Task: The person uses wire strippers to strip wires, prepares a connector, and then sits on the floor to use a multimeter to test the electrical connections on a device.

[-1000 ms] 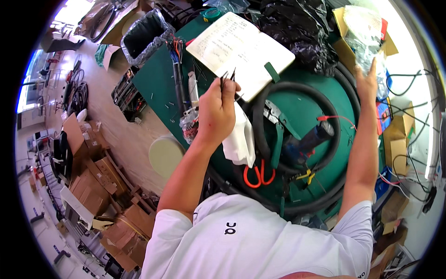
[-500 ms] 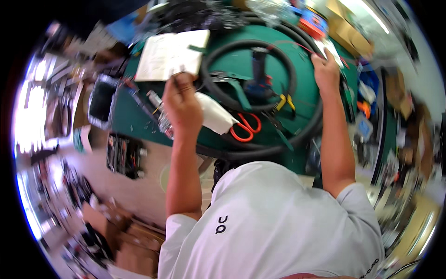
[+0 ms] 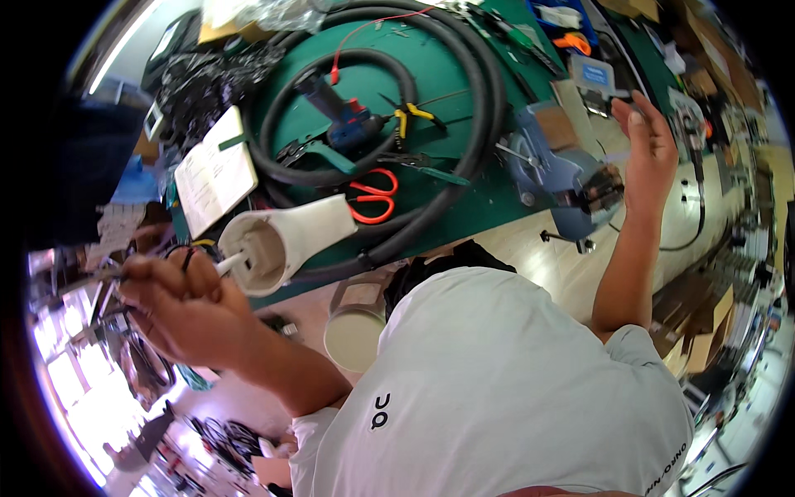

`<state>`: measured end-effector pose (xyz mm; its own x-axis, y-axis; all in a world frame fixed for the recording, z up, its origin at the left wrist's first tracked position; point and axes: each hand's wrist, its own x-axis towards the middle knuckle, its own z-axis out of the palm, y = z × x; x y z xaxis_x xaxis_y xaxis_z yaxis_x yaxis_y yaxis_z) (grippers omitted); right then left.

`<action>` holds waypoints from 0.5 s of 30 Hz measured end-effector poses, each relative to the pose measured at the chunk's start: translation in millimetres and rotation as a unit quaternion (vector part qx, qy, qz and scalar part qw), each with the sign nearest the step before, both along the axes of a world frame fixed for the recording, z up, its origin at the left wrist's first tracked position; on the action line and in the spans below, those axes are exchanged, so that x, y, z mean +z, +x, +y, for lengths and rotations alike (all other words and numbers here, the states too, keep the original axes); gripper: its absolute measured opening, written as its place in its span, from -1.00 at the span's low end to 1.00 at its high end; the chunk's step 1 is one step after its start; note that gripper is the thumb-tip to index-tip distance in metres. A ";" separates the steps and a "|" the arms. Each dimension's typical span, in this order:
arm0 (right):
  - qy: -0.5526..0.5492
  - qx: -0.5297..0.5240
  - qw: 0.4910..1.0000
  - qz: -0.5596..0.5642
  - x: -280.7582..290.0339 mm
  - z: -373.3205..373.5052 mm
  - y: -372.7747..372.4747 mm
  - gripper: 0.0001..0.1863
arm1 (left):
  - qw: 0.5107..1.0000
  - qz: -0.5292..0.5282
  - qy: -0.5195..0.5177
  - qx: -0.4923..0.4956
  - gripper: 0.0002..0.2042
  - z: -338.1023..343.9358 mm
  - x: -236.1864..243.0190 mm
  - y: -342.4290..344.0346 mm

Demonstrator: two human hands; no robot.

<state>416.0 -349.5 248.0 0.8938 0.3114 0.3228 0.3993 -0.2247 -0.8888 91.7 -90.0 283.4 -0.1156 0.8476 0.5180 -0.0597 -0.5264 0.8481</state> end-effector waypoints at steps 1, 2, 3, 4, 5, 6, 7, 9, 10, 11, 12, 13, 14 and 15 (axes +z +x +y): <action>-0.007 -0.021 1.000 0.007 -4.2 -17.6 -0.6 -0.66 | 0.987 -0.126 -0.080 -0.057 -0.71 -4.2 12.5 4.8; -0.013 -0.038 0.999 0.017 -11.6 -34.0 0.2 -0.66 | 0.986 -0.128 -0.093 -0.058 -0.73 -7.5 13.5 8.8; -0.025 -0.057 0.998 0.021 -15.7 -44.4 -4.0 -0.66 | 0.984 -0.131 -0.102 -0.058 -0.73 -8.5 17.0 10.5; -0.037 -0.075 0.996 0.025 -18.6 -54.2 -10.9 -0.66 | 0.981 -0.137 -0.112 -0.080 -0.73 -7.5 15.0 8.5; -0.049 -0.091 0.994 0.030 -21.0 -63.8 -18.5 -0.67 | 0.983 -0.121 -0.123 -0.070 -0.73 -10.4 11.4 13.7; -0.047 -0.085 0.995 0.032 -27.6 -67.1 -26.3 -0.67 | 0.986 -0.101 -0.123 -0.050 -0.73 -13.4 10.6 17.8; -0.045 -0.068 0.996 0.036 -31.0 -67.1 -36.0 -0.67 | 0.982 -0.114 -0.135 -0.071 -0.73 -11.8 11.1 20.2; -0.037 -0.027 0.998 0.046 -37.0 -61.6 -58.7 -0.67 | 0.956 -0.162 -0.183 -0.162 -0.74 -9.0 11.4 24.7; -0.023 0.022 0.998 0.057 -41.6 -55.1 -70.7 -0.68 | 0.943 -0.172 -0.185 -0.217 -0.76 -9.8 9.2 28.2; -0.008 0.071 0.995 0.067 -46.9 -43.3 -84.7 -0.68 | 0.927 -0.180 -0.187 -0.271 -0.79 -9.0 8.2 30.4; 0.001 0.118 0.990 0.075 -50.3 -33.1 -96.5 -0.69 | 0.922 -0.179 -0.193 -0.283 -0.77 -8.2 4.1 29.5; -0.027 0.155 0.985 0.071 -49.1 -23.2 -106.5 -0.71 | 0.914 -0.180 -0.205 -0.300 -0.76 -8.7 -3.3 31.2; -0.041 0.173 0.981 0.079 -46.5 -10.0 -118.5 -0.71 | 0.909 -0.173 -0.201 -0.322 -0.75 -9.0 -10.0 33.4; -0.049 0.211 0.974 0.067 -46.6 1.2 -127.9 -0.72 | 0.905 -0.162 -0.208 -0.332 -0.74 -9.3 -19.7 32.3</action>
<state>288.1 -348.3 201.3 0.7121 0.6830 0.1626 0.3567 -0.1525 -0.9217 124.0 -99.2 263.7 0.4026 0.8999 0.1675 -0.5278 0.0787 0.8457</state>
